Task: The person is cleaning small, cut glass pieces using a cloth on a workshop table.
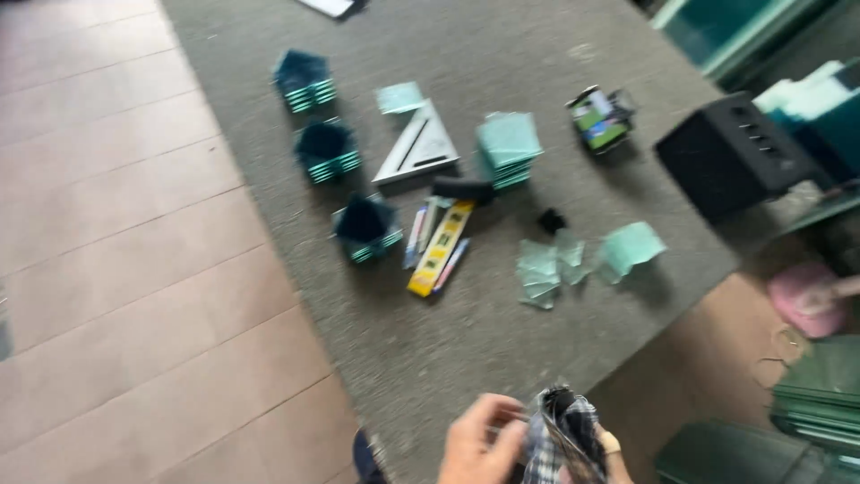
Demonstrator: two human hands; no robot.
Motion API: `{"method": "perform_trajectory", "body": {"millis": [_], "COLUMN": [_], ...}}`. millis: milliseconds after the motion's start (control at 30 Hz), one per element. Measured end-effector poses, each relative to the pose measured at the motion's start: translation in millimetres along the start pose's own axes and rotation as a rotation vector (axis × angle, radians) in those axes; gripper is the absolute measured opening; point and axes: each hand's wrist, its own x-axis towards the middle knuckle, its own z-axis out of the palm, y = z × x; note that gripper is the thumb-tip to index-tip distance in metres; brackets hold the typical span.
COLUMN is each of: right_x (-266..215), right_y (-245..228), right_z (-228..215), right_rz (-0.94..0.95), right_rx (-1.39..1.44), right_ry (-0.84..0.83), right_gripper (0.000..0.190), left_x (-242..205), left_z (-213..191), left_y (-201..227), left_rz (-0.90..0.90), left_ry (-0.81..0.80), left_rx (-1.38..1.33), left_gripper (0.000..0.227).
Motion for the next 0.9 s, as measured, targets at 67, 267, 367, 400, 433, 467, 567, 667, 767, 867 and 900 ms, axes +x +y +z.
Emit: {"method": "perform_trajectory", "body": {"millis": [67,267,367,400,433,467,567,667,767,867,900], "right_x": [45.4,154.3,210.6,226.5,245.4,262.6,289.9,288.0,293.2,309.1,309.3], "right_y": [-11.9,-42.5,-55.9,-63.8,-57.3,-51.5,-43.9,-39.8,-25.9,-16.8,-12.6], "right_z": [-32.2,-94.0,-120.8,-129.3,-130.6,-129.6,-118.3,-99.6,-87.8,-80.4,-76.9], "right_rz": [0.049,-0.353,-0.423,-0.489,-0.491,-0.562,-0.667,-0.696,-0.673,-0.738,-0.808], "right_rx": [-0.073,-0.311,-0.519,-0.577,-0.557,-0.684,-0.833,-0.837,-0.76,-0.683,-0.662], "right_ry": [0.103,0.227,0.077,-0.003,0.001,0.001,-0.201,-0.389,-0.344,-0.241,-0.185], "right_gripper": [0.072,0.046,0.055,0.056,0.056,0.058,0.046,0.051,0.056,0.032,0.024], "left_x": [41.2,193.2,268.7,290.5,306.6,321.5,337.9,343.9,346.5,341.2,333.8], "left_z": [8.0,60.8,90.9,101.0,110.6,117.8,125.2,124.2,123.3,116.9,112.2], "left_y": [-13.4,-29.9,-24.2,-16.2,-9.7,-3.1,9.6,8.5,9.7,2.6,-4.9], "left_rz": [-0.068,0.091,0.067,-0.04,-0.028,-0.129,-0.282,-0.339,-0.387,-0.353,-0.292], "left_ry": [0.125,0.447,0.586,0.635,0.639,0.606,0.583,0.605,0.649,0.7,0.726], "left_rx": [0.044,0.4,0.543,0.584,0.599,0.62,0.682,0.7,0.655,0.569,0.513], "left_gripper": [0.018,0.029,0.041,0.053,0.053,0.06,0.067,0.067,0.068,0.049,0.034]}}
